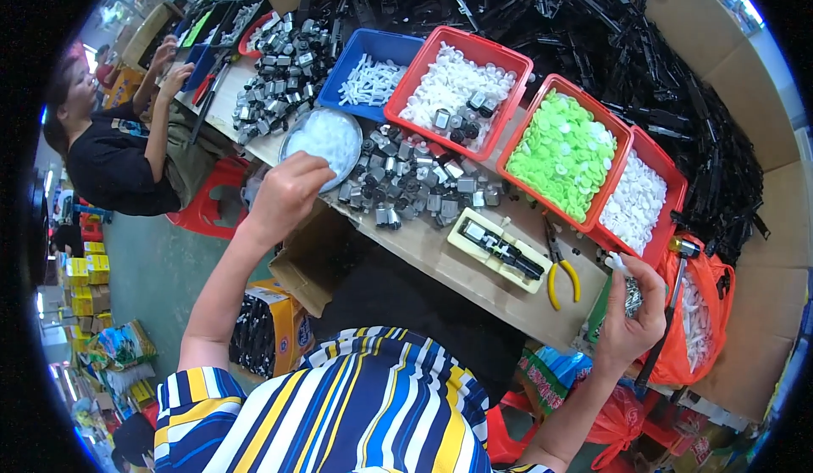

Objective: Assembling small electronic components by inserting internal parts and wires into a plastic housing using pliers and a small hammer.

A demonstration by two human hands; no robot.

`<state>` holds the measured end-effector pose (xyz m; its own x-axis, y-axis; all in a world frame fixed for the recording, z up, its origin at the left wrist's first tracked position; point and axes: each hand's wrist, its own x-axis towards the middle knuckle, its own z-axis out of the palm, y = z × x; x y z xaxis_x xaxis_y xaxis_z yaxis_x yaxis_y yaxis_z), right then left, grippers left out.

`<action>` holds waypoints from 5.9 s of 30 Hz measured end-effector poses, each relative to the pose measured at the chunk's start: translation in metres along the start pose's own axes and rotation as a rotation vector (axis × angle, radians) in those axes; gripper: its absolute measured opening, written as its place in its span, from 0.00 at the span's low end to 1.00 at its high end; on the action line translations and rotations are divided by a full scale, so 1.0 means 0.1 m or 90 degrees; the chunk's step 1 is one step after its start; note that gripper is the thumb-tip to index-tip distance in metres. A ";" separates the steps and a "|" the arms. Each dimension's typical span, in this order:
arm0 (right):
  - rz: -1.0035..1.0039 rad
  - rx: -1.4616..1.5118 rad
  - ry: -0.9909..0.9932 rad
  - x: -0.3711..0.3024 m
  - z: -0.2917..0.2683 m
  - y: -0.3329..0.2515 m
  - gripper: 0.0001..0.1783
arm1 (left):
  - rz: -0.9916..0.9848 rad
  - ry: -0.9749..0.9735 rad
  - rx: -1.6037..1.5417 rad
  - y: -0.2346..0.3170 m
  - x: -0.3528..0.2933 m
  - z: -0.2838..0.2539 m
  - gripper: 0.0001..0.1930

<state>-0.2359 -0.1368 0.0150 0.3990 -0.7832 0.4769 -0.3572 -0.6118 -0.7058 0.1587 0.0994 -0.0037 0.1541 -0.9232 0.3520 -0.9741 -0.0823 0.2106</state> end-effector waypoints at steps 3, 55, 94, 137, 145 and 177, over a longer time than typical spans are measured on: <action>0.002 -0.008 -0.021 0.01 0.03 -0.02 0.09 | -0.002 -0.004 -0.006 0.09 -0.14 -0.05 0.10; 0.170 0.251 -0.154 -0.26 0.45 -0.21 0.08 | 0.024 0.001 -0.566 1.47 0.68 0.64 0.13; -0.046 -0.009 -0.368 0.02 0.39 -0.12 0.12 | 0.093 0.030 -0.394 1.41 0.74 0.89 0.11; -0.074 -0.313 -0.035 1.11 -0.35 0.60 0.09 | 0.158 0.044 -0.329 1.46 0.84 0.91 0.06; 0.141 0.324 0.054 0.32 -0.10 -0.13 0.12 | -0.219 -0.061 -0.894 1.64 0.97 0.83 0.20; -0.074 -0.084 -0.240 -0.21 0.78 -0.19 0.18 | -0.142 0.108 -0.499 1.27 0.67 0.59 0.12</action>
<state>-0.1720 -0.1002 -0.0226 0.7159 -0.6274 0.3064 -0.3870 -0.7218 -0.5738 0.0357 0.0054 -0.0074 0.4143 -0.8418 0.3460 -0.5301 0.0858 0.8436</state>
